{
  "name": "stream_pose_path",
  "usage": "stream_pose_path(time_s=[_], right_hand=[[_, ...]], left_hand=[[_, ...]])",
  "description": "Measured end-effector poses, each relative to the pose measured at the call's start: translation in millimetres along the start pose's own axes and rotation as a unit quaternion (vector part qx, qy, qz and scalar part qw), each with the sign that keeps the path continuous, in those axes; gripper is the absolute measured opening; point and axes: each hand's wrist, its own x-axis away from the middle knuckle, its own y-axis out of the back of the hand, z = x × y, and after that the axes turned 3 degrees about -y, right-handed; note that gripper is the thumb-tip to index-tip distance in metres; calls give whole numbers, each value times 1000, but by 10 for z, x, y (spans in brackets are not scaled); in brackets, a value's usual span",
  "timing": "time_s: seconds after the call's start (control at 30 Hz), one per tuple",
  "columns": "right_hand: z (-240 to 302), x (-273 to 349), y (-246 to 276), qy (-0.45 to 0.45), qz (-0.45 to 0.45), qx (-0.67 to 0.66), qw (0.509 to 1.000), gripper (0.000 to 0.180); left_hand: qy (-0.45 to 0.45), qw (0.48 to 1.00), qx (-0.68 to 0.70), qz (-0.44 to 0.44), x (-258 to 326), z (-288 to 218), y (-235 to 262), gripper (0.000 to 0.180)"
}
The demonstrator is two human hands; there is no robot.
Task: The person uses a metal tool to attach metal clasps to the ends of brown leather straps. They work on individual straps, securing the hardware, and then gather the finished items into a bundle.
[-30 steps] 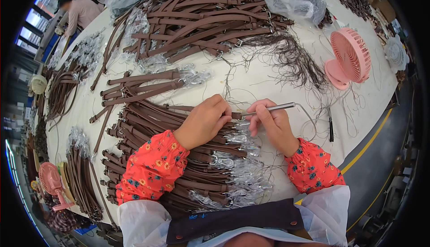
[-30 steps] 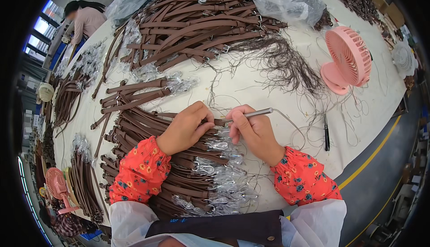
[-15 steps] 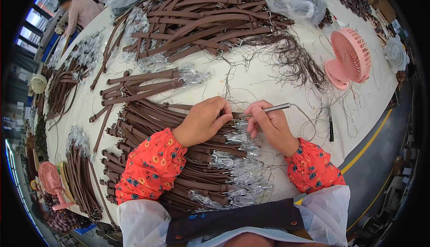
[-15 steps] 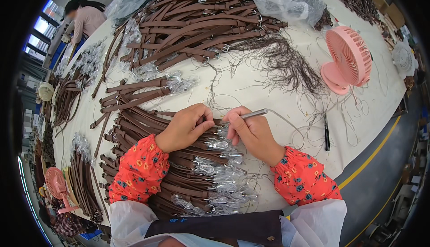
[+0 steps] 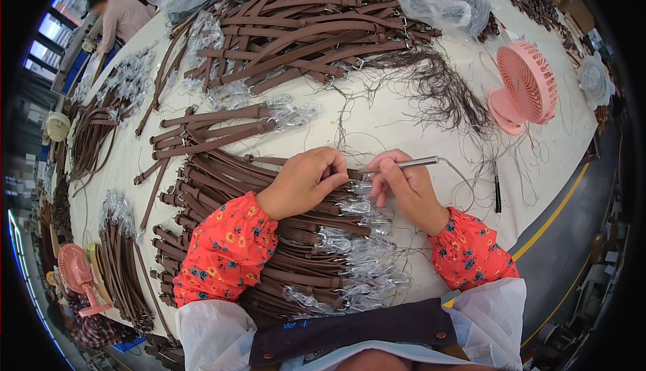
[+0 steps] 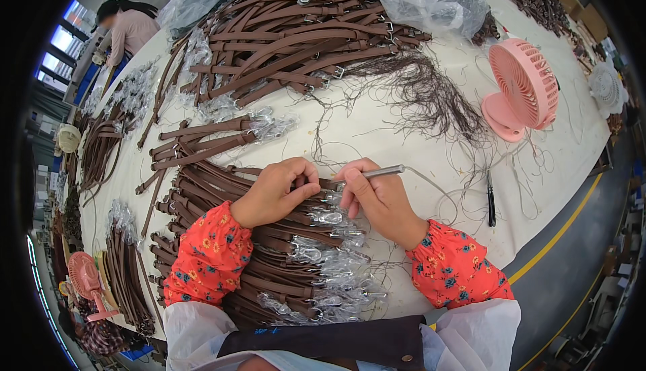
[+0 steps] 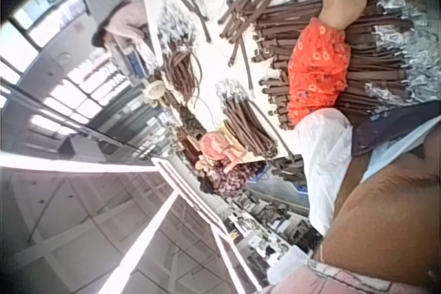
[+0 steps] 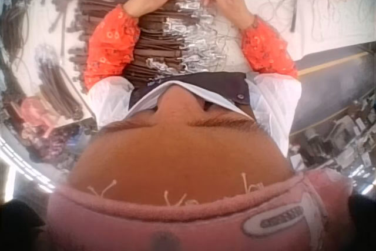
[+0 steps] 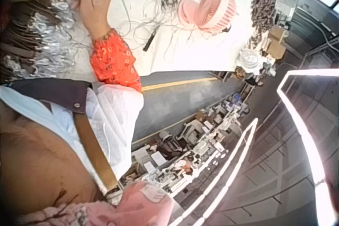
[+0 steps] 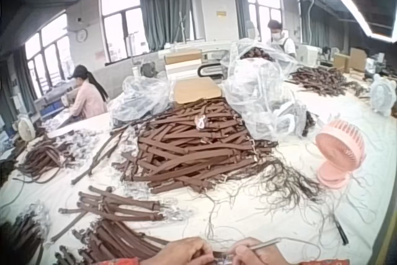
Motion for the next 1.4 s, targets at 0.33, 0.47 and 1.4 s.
stream_pose_path(time_s=[0.33,0.47,1.4], right_hand=[[9,-2,1,-2,-5,5,1000,36],[11,-2,-1,-4,-6,7,1000,36],[79,35,-19,144,64,182,971,18]], left_hand=[[-2,1000,-8,15,5,8,15,13],[-37,999,-16,4,11,51,-3,12],[35,859,-481,-172,229,253,583,26]])
